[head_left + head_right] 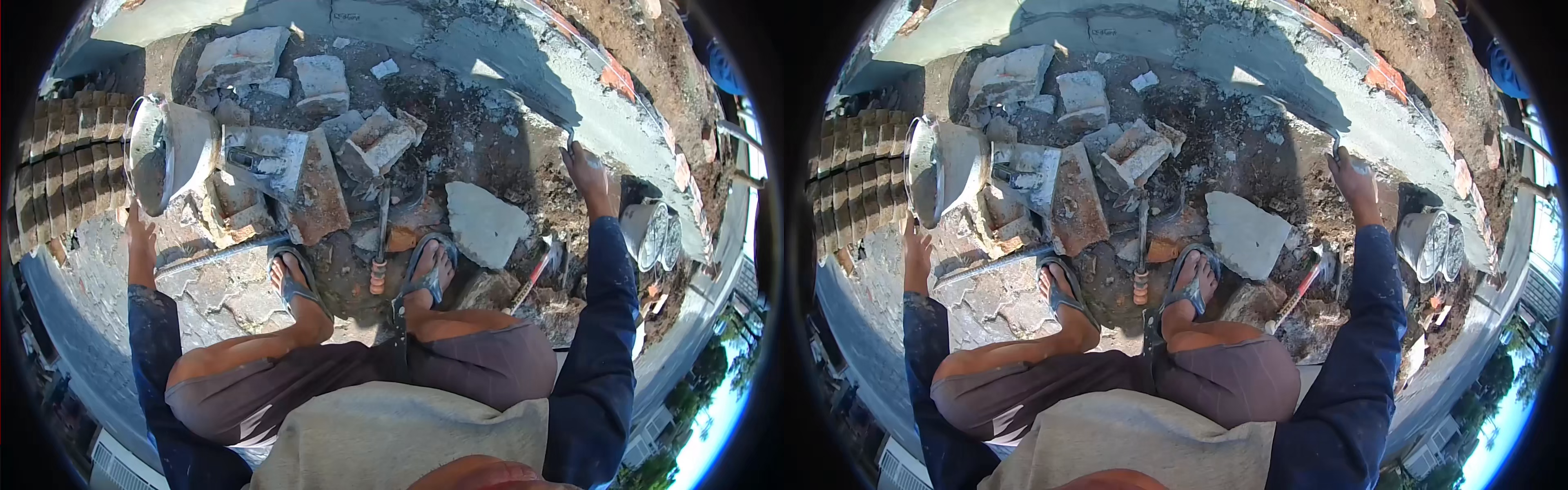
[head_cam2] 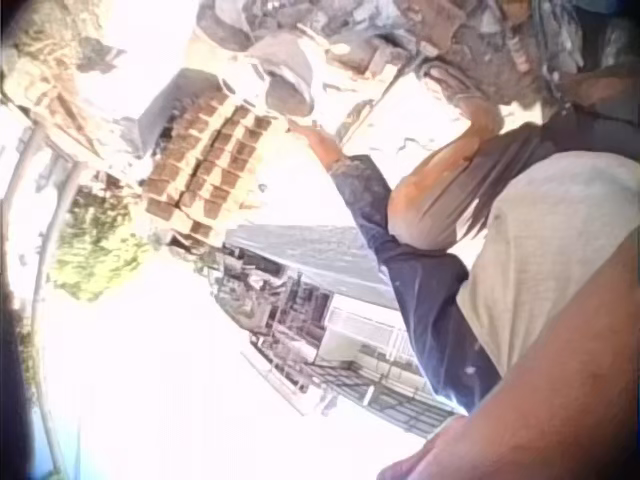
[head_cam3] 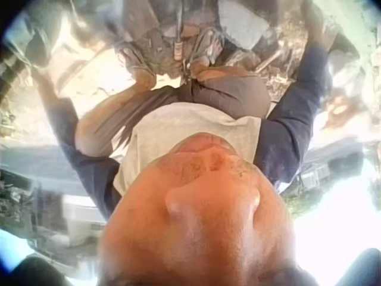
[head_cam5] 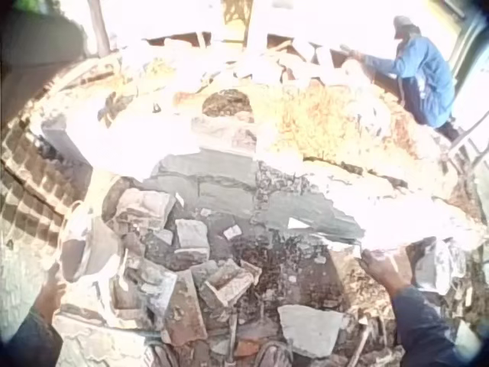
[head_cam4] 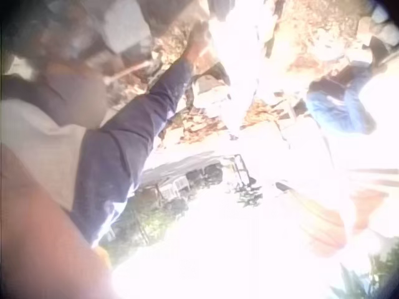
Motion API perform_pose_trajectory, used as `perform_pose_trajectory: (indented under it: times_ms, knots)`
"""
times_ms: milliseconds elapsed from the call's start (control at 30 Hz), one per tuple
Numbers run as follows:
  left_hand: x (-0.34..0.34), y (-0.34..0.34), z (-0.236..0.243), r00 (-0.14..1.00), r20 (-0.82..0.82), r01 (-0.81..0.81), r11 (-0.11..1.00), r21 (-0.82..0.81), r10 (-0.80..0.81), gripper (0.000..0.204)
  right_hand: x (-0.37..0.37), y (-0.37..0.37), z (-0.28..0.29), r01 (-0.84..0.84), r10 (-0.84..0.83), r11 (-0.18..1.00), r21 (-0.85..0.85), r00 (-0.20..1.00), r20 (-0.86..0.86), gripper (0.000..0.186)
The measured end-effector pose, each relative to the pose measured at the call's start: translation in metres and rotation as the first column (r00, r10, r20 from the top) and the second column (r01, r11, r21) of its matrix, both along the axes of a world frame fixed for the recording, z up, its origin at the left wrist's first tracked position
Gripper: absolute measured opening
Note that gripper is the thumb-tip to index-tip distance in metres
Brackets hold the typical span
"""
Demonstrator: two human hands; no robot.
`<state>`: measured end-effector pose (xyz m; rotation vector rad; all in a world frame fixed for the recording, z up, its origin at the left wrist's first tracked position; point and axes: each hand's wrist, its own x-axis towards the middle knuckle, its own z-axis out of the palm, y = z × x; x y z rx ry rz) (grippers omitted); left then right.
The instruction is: The person applies and smooths cement onto a brick wall using a trowel, carries a bucket of cement and a plaster float along the wall, and spreads more cement over the wall surface.
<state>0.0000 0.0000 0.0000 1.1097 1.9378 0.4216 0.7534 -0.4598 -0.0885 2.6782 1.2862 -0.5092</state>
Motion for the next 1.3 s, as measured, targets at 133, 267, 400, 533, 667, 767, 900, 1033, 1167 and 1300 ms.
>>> perform_pose_trajectory:
  times_ms: [133,267,400,533,667,767,900,1033,1167,1300]
  knots:
    - [0.007,0.030,-0.010,0.958,0.268,-0.083,0.994,-0.073,0.100,0.080,-0.046,0.080,-0.001,-0.107,0.101,0.994,0.025,0.980,0.173,0.037]
    - [0.008,0.025,-0.012,0.918,0.334,-0.190,0.977,-0.100,0.213,0.072,-0.032,0.094,0.029,-0.022,0.027,0.999,-0.045,0.993,0.117,0.042]
    - [0.020,0.006,-0.016,0.927,0.314,-0.177,0.977,-0.116,0.205,0.068,0.020,0.046,0.067,0.068,-0.069,0.998,0.014,0.998,0.013,0.038]
    - [0.008,-0.001,-0.013,0.904,0.398,-0.116,0.985,-0.125,0.157,0.060,0.045,0.005,0.056,-0.032,0.022,0.994,0.104,0.996,0.092,0.032]
    - [0.018,-0.003,-0.013,0.907,0.393,-0.114,0.986,-0.119,0.152,0.055,-0.010,0.029,0.033,-0.249,0.231,0.967,0.046,0.943,0.238,0.028]
    - [0.024,-0.001,-0.018,0.907,0.395,-0.106,0.986,-0.126,0.148,0.053,-0.034,0.074,-0.002,-0.275,0.285,0.958,-0.079,0.931,0.227,0.031]
    - [0.016,-0.007,-0.010,0.906,0.407,-0.061,0.987,-0.148,0.117,0.059,-0.049,0.125,0.029,-0.152,0.154,0.988,-0.026,0.972,0.175,0.041]
    - [0.017,-0.005,-0.011,0.894,0.416,-0.111,0.981,-0.158,0.169,0.054,-0.033,0.116,0.070,0.043,-0.038,0.995,-0.089,0.998,0.047,0.049]
    - [0.012,-0.007,-0.005,0.878,0.452,-0.080,0.980,-0.181,0.155,0.052,-0.014,0.097,0.084,0.122,-0.120,0.991,-0.047,0.992,0.045,0.059]
    - [0.025,-0.010,-0.002,0.871,0.465,-0.078,0.980,-0.185,0.157,0.049,0.018,0.051,0.061,0.040,-0.060,0.993,0.109,0.980,0.189,0.052]
